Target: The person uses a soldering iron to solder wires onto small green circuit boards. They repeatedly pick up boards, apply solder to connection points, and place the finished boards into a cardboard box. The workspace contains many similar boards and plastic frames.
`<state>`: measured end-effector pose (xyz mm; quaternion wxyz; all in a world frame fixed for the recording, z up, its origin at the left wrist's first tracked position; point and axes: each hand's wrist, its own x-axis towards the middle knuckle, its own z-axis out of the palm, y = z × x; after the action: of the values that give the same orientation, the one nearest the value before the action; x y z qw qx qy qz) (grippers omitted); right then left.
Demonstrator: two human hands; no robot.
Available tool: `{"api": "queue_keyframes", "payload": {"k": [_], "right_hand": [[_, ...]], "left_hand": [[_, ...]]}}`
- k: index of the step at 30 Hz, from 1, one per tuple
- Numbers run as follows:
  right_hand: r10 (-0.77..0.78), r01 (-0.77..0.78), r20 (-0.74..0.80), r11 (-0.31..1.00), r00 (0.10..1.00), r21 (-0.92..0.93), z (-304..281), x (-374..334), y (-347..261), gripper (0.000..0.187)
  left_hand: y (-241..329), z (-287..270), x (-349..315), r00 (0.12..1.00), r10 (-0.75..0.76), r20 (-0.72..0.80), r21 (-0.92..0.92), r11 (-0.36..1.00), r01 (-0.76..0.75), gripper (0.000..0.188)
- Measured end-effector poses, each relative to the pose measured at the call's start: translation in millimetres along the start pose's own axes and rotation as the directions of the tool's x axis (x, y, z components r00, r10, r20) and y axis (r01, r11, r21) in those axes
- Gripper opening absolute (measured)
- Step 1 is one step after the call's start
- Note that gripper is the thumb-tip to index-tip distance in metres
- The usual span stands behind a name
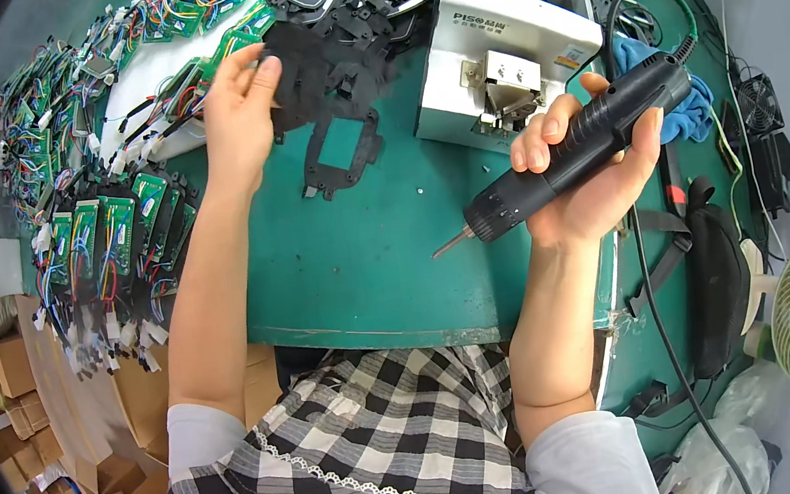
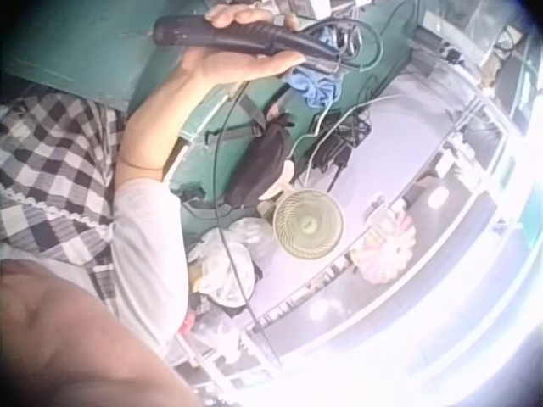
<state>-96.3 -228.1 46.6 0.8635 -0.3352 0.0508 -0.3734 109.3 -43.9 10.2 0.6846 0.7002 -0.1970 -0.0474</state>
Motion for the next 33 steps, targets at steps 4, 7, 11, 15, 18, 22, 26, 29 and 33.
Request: {"api": "queue_keyframes", "payload": {"k": [4,7,11,15,18,22,26,29,33], "right_hand": [[0.003,-0.004,-0.028,0.999,1.0,-0.04,1.2,-1.3,1.6,0.058],[-0.004,0.003,-0.036,1.0,0.999,-0.026,2.7,-1.4,2.1,0.057],[0.004,-0.005,-0.038,1.0,0.999,-0.022,3.4,-0.1,4.0,0.056],[0.011,-0.013,-0.052,0.999,0.999,-0.043,4.5,1.0,3.4,0.055],[-0.002,-0.003,-0.082,0.998,0.997,-0.056,6.0,1.3,2.1,0.055],[-0.016,0.012,-0.099,0.999,0.995,-0.045,4.7,1.5,0.0,0.054],[-0.034,0.029,-0.099,0.999,0.995,-0.044,-0.2,2.8,-4.4,0.055],[-0.02,0.019,-0.087,1.0,0.996,-0.015,2.1,0.5,-1.7,0.055],[-0.033,0.03,-0.089,0.999,0.996,-0.035,0.4,1.9,-2.6,0.056]], "left_hand": [[-3.6,1.9,-0.8,0.978,0.163,0.129,0.579,0.789,-0.208,0.046],[-2.4,5.8,-8.0,0.941,0.291,0.172,0.668,0.668,-0.328,0.052],[-4.0,3.8,2.2,0.952,0.25,0.176,0.646,0.7,-0.303,0.053],[-0.8,6.1,12.8,0.962,0.24,0.134,0.64,0.72,-0.269,0.047],[0.3,2.8,23.1,0.98,0.154,0.123,0.546,0.814,-0.196,0.043],[3.9,6.8,20.9,0.84,0.512,0.182,0.649,0.579,-0.493,0.043],[36.8,24.6,-34.9,0.748,0.372,0.549,0.511,0.559,-0.653,0.023],[11.4,40.5,-73.2,0.697,0.225,0.681,0.393,0.691,-0.607,0.017],[1.2,50.3,-76.2,0.649,0.272,0.711,0.406,0.594,-0.694,0.016]]}}
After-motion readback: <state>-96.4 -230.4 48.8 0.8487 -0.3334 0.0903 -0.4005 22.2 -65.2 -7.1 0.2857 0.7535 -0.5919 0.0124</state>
